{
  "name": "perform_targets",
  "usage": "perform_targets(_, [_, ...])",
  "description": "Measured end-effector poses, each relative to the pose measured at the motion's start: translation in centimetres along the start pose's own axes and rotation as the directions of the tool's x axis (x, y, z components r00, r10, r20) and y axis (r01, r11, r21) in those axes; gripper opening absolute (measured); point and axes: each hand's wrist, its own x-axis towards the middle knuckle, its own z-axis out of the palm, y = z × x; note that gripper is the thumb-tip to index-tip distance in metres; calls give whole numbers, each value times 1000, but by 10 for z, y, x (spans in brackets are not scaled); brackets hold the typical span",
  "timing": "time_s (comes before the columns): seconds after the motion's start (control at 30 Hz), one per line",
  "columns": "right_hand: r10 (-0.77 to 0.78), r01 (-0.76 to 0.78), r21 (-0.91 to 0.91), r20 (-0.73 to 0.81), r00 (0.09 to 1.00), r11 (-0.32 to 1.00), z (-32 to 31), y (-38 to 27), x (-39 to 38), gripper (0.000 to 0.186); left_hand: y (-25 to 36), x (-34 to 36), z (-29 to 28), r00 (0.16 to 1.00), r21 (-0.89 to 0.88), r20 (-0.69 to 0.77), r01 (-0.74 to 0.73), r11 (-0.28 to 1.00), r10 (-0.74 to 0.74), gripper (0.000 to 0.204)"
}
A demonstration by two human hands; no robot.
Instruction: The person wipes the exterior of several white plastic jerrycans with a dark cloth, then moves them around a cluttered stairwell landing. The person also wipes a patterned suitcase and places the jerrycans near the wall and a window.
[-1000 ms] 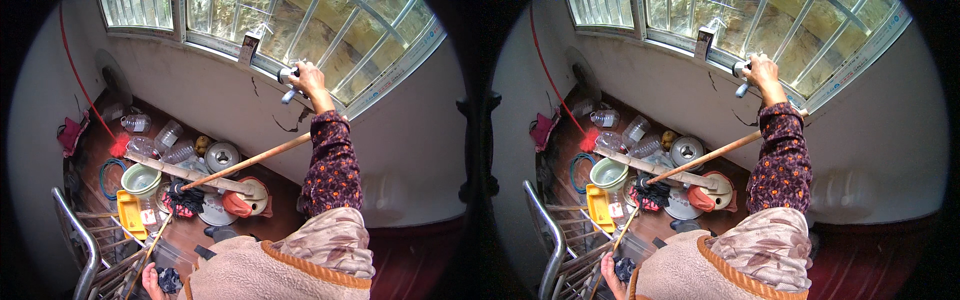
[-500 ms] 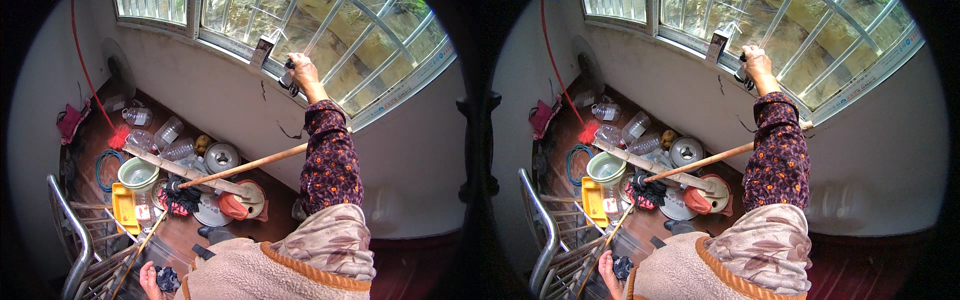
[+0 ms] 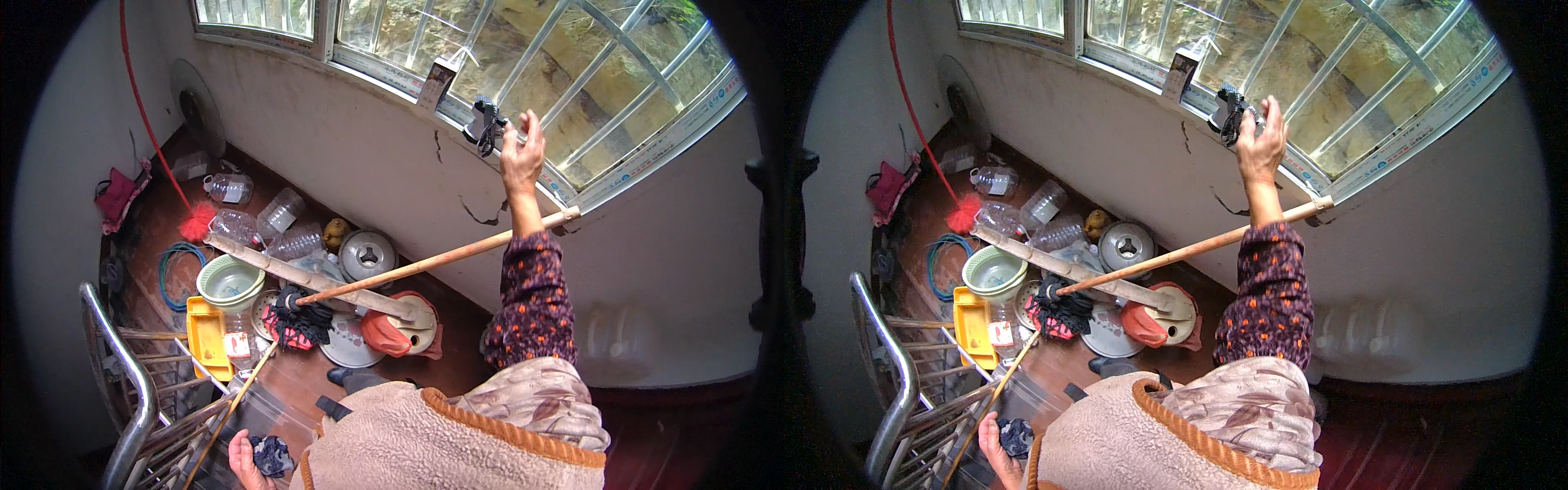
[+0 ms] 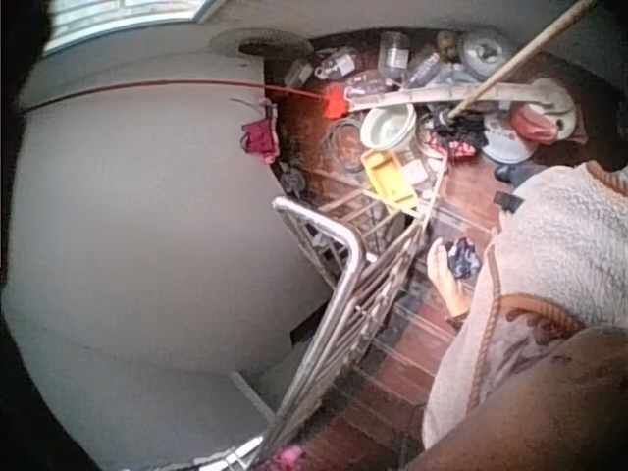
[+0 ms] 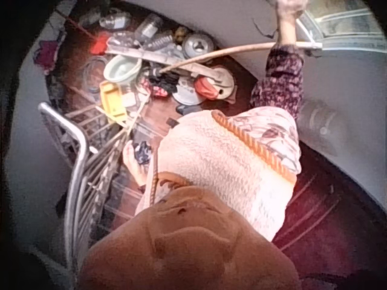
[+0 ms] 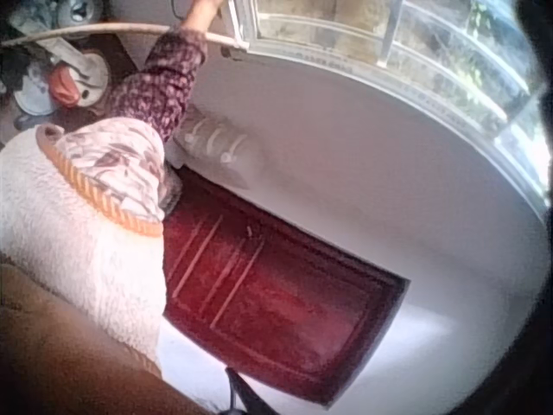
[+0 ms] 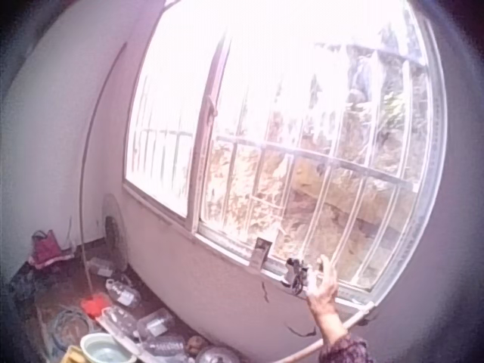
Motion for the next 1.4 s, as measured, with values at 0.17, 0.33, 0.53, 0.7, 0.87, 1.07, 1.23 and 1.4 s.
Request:
perform_targets(0.17, [144,-189,136,285,948,973,5,-13,-107,35,5,-3,1,994,65,-73,-79,995,83,23])
perform_targets(0.33, [-175,-340,355,870,461,871,38,-122,-229,36,5,-15,-6,989,-153,-147,6,988,-29,20])
perform_targets(0.53, [-900,-634,645,367,-234,427,-21,-345,-340,96,5,-41,-30,947,-132,-231,-256,958,221,35])
perform_targets(0.7, [-931,-826,450,32,-364,338,-105,-442,-391,97,-11,-96,-40,821,-240,-330,-551,799,466,61])
perform_targets(0.87, [-777,-783,285,-162,-608,553,-160,-463,-441,60,-100,-216,-78,618,252,-679,-311,916,396,46])
perform_targets(1.07, [-553,-649,352,-342,-760,674,-248,-469,-498,55,-219,-358,-69,385,-9,-922,-114,993,35,36])
perform_targets(1.23, [-412,-674,577,-533,-739,462,-320,-467,-533,61,-246,-450,-56,175,-250,-967,-530,810,-184,41])
perform_targets(1.4, [-237,-698,600,-667,-706,391,-362,-465,-563,71,-169,-543,-70,-261,450,-887,-300,841,381,71])
